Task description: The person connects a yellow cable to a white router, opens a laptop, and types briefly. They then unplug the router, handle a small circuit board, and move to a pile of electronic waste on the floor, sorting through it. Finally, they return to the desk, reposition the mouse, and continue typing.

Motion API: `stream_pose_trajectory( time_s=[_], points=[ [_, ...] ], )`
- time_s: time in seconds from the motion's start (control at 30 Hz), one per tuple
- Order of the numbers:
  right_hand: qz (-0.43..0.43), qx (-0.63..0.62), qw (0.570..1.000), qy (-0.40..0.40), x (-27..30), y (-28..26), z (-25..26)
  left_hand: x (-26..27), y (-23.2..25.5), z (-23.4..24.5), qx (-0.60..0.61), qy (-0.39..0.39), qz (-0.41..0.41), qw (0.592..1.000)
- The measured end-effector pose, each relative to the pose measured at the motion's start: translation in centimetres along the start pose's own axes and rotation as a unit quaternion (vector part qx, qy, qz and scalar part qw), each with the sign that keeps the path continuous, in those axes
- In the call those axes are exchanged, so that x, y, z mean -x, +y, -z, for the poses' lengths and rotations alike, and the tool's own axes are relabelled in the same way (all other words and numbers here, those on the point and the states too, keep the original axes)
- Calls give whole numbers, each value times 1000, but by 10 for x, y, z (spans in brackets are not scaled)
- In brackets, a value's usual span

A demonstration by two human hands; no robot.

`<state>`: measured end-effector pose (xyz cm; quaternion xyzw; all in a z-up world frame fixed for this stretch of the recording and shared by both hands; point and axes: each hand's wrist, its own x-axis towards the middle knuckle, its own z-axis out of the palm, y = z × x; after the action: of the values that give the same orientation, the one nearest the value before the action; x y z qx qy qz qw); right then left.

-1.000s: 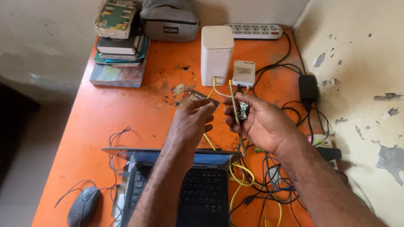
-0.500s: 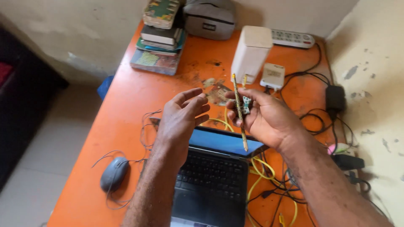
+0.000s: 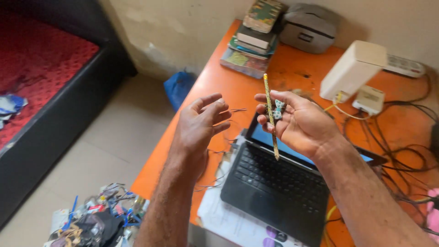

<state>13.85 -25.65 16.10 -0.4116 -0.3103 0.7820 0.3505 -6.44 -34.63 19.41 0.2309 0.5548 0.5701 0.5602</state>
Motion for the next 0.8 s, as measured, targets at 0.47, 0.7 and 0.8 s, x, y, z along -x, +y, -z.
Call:
stream_pose_trajectory(
  time_s=[0.47,0.7,0.8],
  points=[
    [-33,33,998,29,12,99,-141,40,13,163,32,41,14,999],
    [-55,56,997,7,15,137,-203,61,22,229,36,63,34,997],
    [-56,60,997,-9,11,154,-222,70,26,253,46,69,32,996]
  ],
)
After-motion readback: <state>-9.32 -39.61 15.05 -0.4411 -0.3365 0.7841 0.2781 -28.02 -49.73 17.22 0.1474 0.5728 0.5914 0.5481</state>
